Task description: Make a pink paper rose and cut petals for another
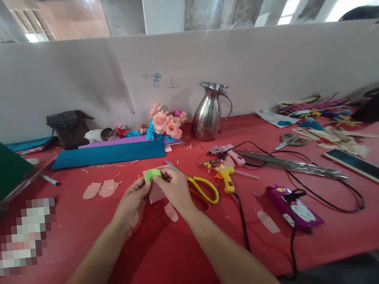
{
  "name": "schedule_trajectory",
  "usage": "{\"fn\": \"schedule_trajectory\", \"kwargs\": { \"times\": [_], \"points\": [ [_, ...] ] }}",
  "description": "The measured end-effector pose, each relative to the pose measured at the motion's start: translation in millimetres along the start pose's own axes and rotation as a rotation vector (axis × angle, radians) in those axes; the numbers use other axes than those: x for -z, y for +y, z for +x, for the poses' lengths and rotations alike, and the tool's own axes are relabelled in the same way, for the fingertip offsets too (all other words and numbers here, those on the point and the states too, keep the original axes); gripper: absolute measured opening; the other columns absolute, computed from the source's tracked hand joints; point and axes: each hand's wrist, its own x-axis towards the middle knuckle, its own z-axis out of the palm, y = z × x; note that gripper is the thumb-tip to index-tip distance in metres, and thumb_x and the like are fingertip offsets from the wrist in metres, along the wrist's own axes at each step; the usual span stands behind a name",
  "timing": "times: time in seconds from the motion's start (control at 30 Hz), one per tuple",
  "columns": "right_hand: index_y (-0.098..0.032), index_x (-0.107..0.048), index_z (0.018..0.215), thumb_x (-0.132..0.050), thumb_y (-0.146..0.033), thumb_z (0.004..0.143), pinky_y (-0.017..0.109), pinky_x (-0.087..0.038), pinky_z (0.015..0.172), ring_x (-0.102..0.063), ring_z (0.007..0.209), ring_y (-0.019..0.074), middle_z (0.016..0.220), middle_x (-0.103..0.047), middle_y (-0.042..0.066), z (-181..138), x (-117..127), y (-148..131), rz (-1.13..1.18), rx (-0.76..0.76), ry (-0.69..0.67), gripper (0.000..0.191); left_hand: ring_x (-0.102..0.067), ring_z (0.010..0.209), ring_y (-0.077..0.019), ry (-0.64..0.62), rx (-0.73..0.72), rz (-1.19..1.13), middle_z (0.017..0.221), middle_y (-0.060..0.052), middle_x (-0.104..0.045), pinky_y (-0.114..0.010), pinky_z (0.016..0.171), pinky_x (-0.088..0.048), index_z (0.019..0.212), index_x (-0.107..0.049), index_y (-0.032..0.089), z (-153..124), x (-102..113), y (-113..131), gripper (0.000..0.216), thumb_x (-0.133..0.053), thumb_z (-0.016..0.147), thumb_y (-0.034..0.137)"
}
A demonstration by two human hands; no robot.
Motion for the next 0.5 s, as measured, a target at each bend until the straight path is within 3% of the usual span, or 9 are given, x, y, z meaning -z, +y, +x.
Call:
{"fn": "schedule_trajectory", "kwargs": {
  "times": [0.17,0.23,0.37,0.5],
  "points": [
    [-0.018,-0.064,0.076,-0.061,-0.030,0.073,0.026,-0.045,0.060,-0.057,0.065,0.0145,0.073,-0.066,0.002,-0.6,-0.5,-1.5,-0.017,0.036,0.006,0.013,-0.063,0.074,-0.0147,0.017,0.000,-0.015,0.084,-0.005,-0.070,-0.023,0.068,-0.045,0.092,-0.068,0.017,0.5,1.3,0.3,0.028,-0.072,0.070,0.033],
    [-0.019,-0.061,0.079,-0.063,-0.031,0.070,0.027,-0.045,0.064,-0.056,0.066,0.0147,0.074,-0.064,0.001,1.9,1.1,1.5,-0.041,0.058,0.075,0.015,-0.063,0.072,-0.0150,0.027,0.013,-0.033,0.083,-0.005,-0.070,-0.024,0.067,-0.045,0.091,-0.067,0.017,1.3,2.1,0.7,0.027,-0.072,0.069,0.032],
    [-0.020,-0.057,0.091,-0.072,-0.033,0.061,0.031,-0.045,0.075,-0.056,0.082,0.0177,0.091,-0.062,0.003,8.1,5.0,7.3,-0.011,0.036,0.236,0.036,-0.064,0.070,-0.0162,0.057,0.031,-0.074,0.077,-0.004,-0.070,-0.025,0.067,-0.046,0.085,-0.066,0.016,1.9,3.4,4.9,0.025,-0.075,0.066,0.031],
    [-0.021,-0.056,0.091,-0.071,-0.034,0.062,0.030,-0.046,0.073,-0.058,0.080,0.0171,0.087,-0.064,0.002,5.4,2.5,2.5,0.297,-0.136,0.027,0.035,-0.064,0.068,-0.0165,0.056,0.029,-0.075,0.076,-0.005,-0.070,-0.026,0.064,-0.047,0.086,-0.066,0.016,2.6,5.7,7.2,0.026,-0.075,0.066,0.030]
  ]
}}
